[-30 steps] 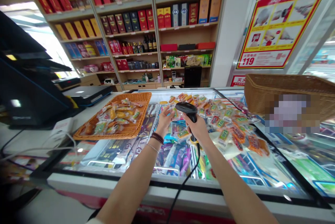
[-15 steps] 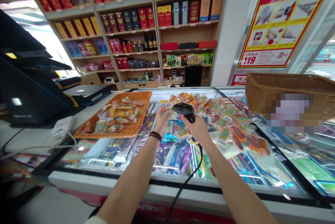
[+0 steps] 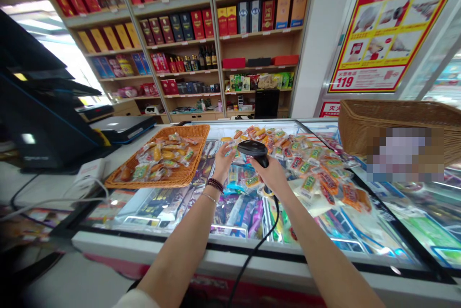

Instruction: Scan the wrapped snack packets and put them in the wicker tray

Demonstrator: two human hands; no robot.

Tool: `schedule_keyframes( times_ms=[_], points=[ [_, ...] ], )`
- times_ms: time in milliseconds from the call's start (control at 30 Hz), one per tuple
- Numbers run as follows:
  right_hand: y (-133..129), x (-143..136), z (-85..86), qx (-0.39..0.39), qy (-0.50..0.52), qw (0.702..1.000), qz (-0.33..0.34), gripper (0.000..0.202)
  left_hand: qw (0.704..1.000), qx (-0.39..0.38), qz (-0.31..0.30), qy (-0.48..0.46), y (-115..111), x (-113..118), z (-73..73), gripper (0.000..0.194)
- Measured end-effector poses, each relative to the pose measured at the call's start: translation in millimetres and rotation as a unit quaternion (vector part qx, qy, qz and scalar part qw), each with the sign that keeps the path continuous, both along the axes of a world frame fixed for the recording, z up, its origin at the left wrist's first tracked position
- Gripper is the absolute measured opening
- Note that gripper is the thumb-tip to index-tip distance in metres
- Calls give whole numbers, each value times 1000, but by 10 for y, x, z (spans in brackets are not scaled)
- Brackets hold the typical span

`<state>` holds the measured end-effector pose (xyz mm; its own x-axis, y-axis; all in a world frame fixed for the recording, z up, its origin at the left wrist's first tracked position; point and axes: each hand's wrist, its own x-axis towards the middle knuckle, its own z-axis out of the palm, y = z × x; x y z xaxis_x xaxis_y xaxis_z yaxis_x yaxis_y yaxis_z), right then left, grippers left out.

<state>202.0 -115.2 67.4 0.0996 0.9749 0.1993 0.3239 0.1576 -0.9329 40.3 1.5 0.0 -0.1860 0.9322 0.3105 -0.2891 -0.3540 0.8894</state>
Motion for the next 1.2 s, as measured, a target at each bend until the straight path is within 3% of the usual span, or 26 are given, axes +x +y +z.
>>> schedule_keyframes(
  times_ms=[100, 200, 367, 467, 600, 667, 733, 800, 900, 1000, 1067, 1133, 1200],
  points=[
    [60, -57, 54, 5, 99, 995, 23, 46, 1000, -10, 9, 7, -70, -13, 176, 47],
    [163, -181, 164, 16, 153, 987, 44, 47, 999, -1, 12, 31, -121, -192, 428, 45],
    [316, -573, 381, 36, 183, 978, 96, 46, 977, 24, 139, 159, -288, -960, 852, 39],
    [335, -864, 453, 41, 179, 974, 133, 45, 926, 1, 236, 295, -503, -1573, 963, 35],
    [318, -1160, 461, 32, 165, 972, 162, 45, 858, -58, 316, 400, -772, -2287, 956, 35],
    [312, -1213, 452, 30, 169, 972, 163, 44, 813, -29, 369, 449, -855, -2494, 964, 41],
    [303, -1177, 454, 32, 171, 971, 162, 45, 769, 27, 419, 482, -898, -2537, 1013, 46],
    [277, -1050, 477, 40, 177, 971, 154, 45, 746, 83, 437, 495, -900, -2388, 1093, 45],
    [193, -719, 535, 55, 210, 970, 107, 43, 758, 150, 383, 506, -845, -1837, 1196, 39],
    [75, -309, 555, 80, 234, 968, 36, 40, 791, 202, 246, 522, -768, -1067, 1178, 32],
    [-3, -38, 512, 89, 242, 966, -14, 39, 803, 215, 126, 541, -730, -556, 1076, 28],
    [-74, 203, 421, 83, 249, 963, -62, 39, 798, 187, 18, 572, -711, -126, 917, 23],
    [-134, 395, 302, 71, 254, 959, -99, 40, 784, 121, -71, 605, -705, 179, 733, 29]
  ],
)
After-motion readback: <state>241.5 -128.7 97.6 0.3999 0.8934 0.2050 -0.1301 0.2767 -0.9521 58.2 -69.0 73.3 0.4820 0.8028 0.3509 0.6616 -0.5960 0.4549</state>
